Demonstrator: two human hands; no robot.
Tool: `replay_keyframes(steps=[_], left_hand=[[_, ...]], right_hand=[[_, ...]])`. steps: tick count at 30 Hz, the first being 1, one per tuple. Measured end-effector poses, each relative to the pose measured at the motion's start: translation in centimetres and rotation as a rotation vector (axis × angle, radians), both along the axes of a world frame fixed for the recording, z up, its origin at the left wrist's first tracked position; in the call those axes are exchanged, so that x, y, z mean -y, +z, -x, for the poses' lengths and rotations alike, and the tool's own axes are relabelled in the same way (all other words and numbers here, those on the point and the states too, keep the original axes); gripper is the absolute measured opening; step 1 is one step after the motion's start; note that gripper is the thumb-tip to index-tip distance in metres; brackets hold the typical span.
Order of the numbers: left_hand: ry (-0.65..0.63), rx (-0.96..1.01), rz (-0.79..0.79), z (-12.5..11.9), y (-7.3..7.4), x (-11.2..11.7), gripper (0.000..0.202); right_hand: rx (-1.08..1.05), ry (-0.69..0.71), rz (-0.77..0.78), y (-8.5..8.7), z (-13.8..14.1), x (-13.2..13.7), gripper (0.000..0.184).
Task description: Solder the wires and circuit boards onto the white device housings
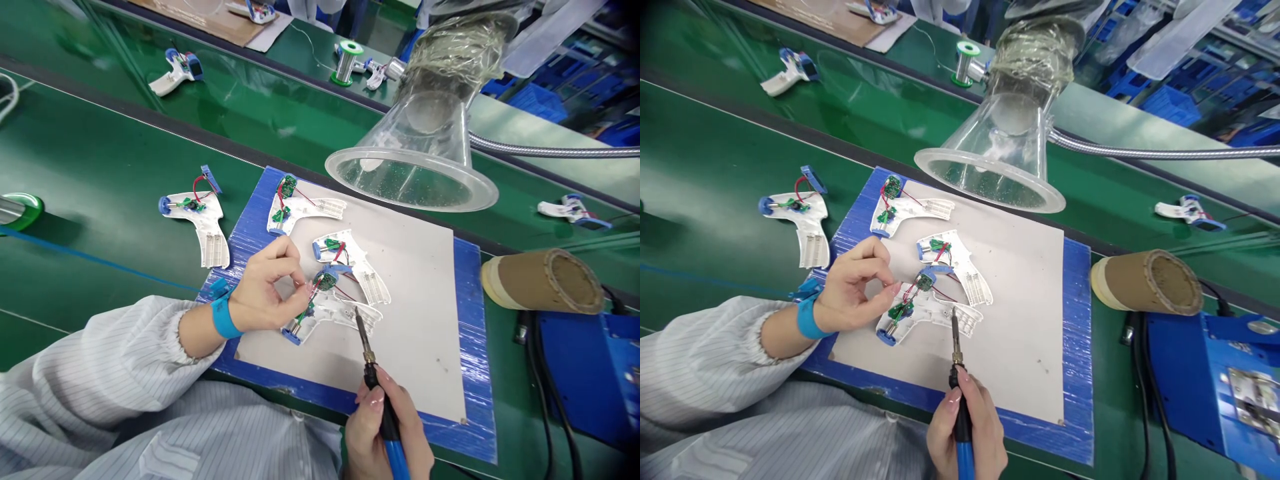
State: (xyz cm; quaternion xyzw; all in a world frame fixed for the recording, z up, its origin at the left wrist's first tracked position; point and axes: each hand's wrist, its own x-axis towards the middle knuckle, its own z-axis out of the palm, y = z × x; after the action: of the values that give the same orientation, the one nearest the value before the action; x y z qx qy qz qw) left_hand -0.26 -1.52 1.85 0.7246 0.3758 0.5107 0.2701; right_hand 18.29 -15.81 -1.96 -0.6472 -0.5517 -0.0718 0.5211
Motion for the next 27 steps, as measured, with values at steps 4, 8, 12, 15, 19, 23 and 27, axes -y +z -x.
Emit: replay_keyframes(steps=[4, 8, 12, 15, 19, 23, 27], left_hand=[[-0.004, 0.015, 0.002, -0.04, -0.09, 0.04, 0.016], [-0.005, 0.025, 0.003, -0.11, -0.18, 0.04, 0.016], [-0.014, 0.008, -0.005, -0.19, -0.17, 0.11, 0.015], [-0.030, -0.004, -0.008, -0.22, -0.13, 0.19, 0.015], [-0.032, 0.009, -0.006, -0.21, -0.17, 0.23, 0.015], [-0.017, 0.021, 0.011, -0.23, -0.18, 0.24, 0.015], [-0.038, 0.037, 0.018, -0.31, -0.15, 0.28, 0.015]], right_hand=[[0.021, 0.042, 0.034, 0.08, -0.27, -0.17, 0.018], [0.037, 0.040, 0.040, 0.37, -0.11, -0.34, 0.015], [0.022, 0.048, 0.051, 0.54, 0.07, -0.37, 0.017], [0.023, 0.044, 0.048, 0.40, 0.06, -0.27, 0.017], [0.004, 0.037, 0.049, 0.04, 0.01, -0.11, 0.016], [0.025, 0.014, 0.057, -0.12, -0.07, 0.00, 0.015], [0.051, 0.028, 0.061, -0.05, -0.21, 0.06, 0.018]])
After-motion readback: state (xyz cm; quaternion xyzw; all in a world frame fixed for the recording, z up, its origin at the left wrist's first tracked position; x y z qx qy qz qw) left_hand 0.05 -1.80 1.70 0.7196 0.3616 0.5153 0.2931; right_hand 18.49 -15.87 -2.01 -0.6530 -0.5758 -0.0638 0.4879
